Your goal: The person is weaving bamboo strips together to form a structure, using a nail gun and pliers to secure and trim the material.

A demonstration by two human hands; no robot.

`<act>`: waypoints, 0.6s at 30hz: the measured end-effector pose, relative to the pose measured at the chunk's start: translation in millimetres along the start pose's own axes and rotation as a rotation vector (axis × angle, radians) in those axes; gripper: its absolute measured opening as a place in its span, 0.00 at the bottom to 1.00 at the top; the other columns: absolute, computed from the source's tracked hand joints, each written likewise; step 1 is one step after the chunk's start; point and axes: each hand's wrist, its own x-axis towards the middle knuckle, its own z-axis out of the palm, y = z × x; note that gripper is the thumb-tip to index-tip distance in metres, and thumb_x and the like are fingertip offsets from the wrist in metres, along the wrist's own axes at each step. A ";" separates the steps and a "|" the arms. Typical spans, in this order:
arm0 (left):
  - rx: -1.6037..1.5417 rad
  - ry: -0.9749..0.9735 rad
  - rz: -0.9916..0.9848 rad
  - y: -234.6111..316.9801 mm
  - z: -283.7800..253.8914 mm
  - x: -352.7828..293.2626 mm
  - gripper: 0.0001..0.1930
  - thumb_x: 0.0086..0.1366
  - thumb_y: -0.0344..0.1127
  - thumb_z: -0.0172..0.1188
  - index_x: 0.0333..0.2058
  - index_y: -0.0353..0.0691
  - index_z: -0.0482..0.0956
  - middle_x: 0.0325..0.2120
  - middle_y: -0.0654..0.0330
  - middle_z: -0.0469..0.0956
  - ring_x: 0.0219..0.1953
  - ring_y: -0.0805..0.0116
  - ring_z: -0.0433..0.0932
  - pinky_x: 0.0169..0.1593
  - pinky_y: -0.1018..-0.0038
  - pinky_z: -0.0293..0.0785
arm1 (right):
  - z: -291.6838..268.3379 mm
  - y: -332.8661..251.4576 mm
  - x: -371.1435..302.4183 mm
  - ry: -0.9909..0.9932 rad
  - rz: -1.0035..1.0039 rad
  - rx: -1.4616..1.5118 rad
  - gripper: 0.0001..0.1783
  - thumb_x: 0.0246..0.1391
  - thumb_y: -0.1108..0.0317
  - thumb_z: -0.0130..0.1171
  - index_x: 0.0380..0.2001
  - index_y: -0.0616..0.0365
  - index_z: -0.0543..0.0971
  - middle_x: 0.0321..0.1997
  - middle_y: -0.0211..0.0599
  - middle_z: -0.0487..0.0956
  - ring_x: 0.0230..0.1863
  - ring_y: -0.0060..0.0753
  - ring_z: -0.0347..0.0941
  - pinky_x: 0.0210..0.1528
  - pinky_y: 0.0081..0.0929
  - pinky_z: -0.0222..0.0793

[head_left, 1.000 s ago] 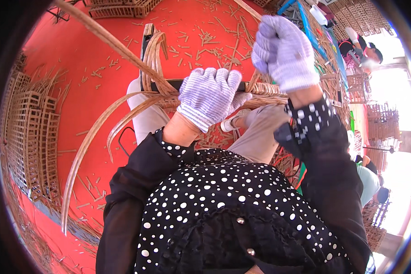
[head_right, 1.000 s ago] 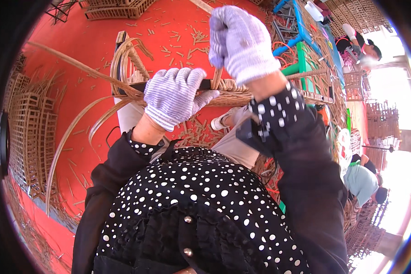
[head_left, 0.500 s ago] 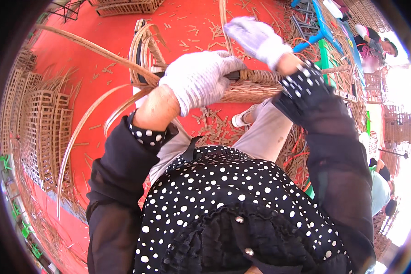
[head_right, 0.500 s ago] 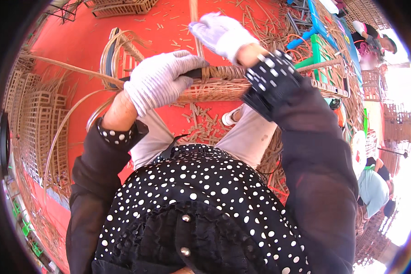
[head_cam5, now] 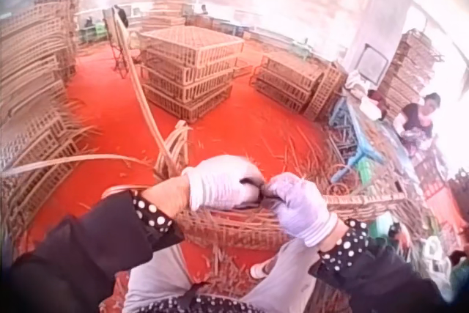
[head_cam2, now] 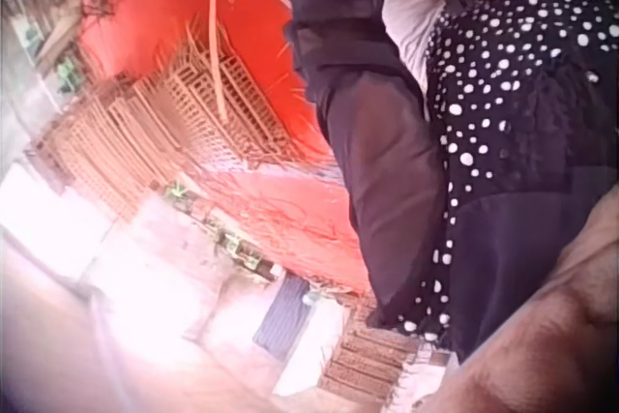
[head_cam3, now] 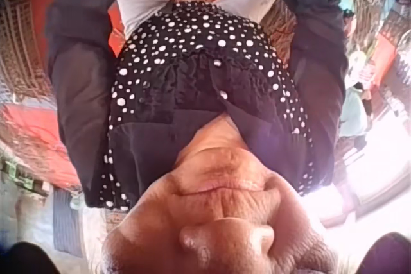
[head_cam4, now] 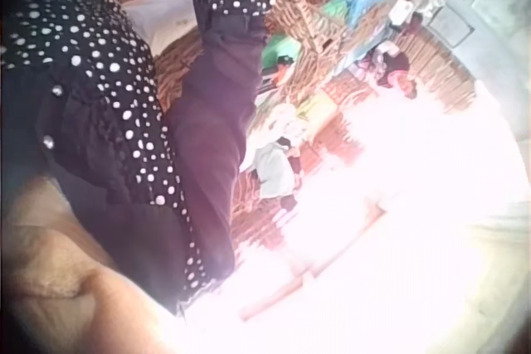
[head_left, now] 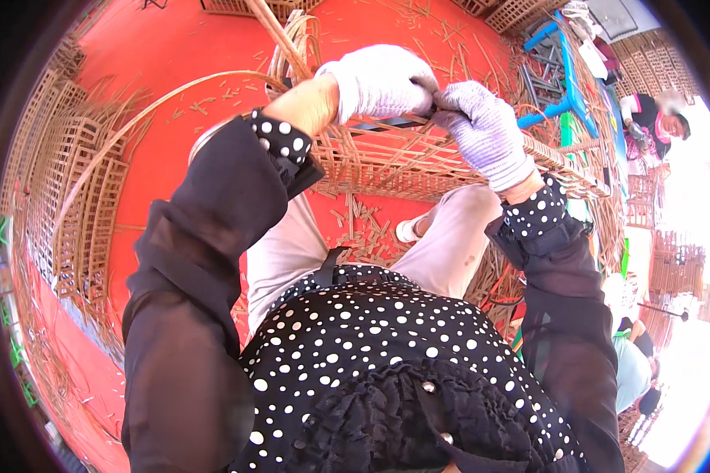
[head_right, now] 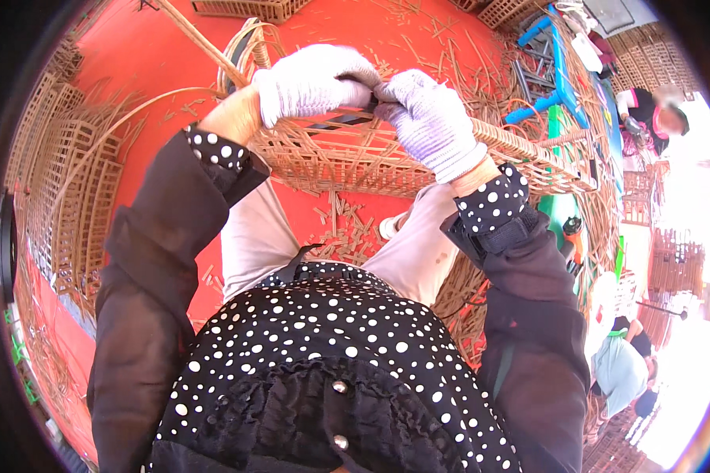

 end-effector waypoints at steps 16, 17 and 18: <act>0.405 0.617 0.134 1.2 88.7 -41.5 0.17 0.53 0.34 0.55 0.45 0.44 0.71 0.46 0.63 0.69 0.32 0.58 0.75 0.32 0.64 0.74 | -5.6 7.4 13.9 -0.105 0.227 0.165 0.09 0.39 0.77 0.63 0.29 0.59 0.78 0.29 0.38 0.78 0.32 0.31 0.76 0.37 0.24 0.71; 0.465 0.632 0.132 2.3 89.6 -39.4 0.18 0.53 0.34 0.55 0.45 0.45 0.71 0.45 0.64 0.69 0.30 0.60 0.75 0.31 0.65 0.74 | -3.7 9.8 13.5 -0.091 0.195 0.172 0.10 0.39 0.77 0.63 0.29 0.59 0.78 0.29 0.38 0.78 0.32 0.31 0.76 0.37 0.24 0.71; 0.525 0.647 0.130 2.7 90.3 -37.7 0.18 0.52 0.34 0.55 0.45 0.46 0.71 0.45 0.65 0.69 0.29 0.62 0.75 0.29 0.65 0.74 | -1.4 12.3 12.8 -0.077 0.163 0.179 0.10 0.39 0.77 0.63 0.29 0.60 0.77 0.29 0.38 0.78 0.31 0.31 0.75 0.37 0.25 0.71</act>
